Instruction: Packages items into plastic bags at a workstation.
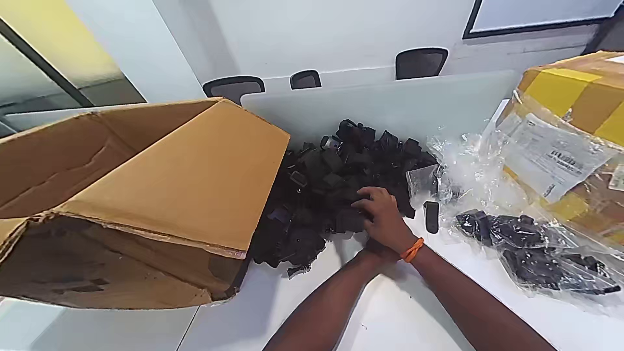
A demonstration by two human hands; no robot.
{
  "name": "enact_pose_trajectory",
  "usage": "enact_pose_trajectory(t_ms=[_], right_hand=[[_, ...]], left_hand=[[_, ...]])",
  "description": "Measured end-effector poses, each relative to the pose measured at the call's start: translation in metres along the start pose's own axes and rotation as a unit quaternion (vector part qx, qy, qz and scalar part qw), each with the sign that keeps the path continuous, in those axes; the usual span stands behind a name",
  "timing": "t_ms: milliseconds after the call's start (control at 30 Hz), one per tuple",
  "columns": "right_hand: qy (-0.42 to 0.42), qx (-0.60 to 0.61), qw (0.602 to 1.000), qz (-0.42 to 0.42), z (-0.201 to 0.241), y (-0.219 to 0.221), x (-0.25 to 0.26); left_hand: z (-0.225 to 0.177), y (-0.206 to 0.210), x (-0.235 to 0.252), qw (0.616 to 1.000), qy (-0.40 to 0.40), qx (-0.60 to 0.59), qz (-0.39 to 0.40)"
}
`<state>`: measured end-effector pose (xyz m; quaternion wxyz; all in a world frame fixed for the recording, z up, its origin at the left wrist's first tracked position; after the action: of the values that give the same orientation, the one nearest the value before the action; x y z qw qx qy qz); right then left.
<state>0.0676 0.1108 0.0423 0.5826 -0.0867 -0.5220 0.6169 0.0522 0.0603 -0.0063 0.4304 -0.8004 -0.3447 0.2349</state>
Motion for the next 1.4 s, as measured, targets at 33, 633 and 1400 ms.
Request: enact_pose_trajectory(t_ms=[33, 633, 1400], right_hand=[[0.023, 0.073, 0.997, -0.010, -0.010, -0.008, -0.005], [0.248, 0.488, 0.833, -0.082, -0.133, -0.049, -0.062], [-0.004, 0.422, 0.894, -0.150, -0.115, -0.064, -0.061]], left_hand=[[0.008, 0.002, 0.009, 0.995, 0.034, -0.037, -0.089], [0.057, -0.013, 0.032, 0.855, 0.010, -0.370, -0.363], [0.059, -0.018, 0.030, 0.837, 0.046, -0.465, -0.284]])
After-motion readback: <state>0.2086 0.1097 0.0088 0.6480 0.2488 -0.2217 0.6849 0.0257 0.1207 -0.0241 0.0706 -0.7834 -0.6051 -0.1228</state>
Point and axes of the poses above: each hand's wrist, its own x-axis towards the middle knuckle, its own y-axis out of the palm, z = x × y, the point moved 8 cm from there along x, towards the middle knuckle, and after that the axes turned 4 degrees about x, right-handed, at the moved point
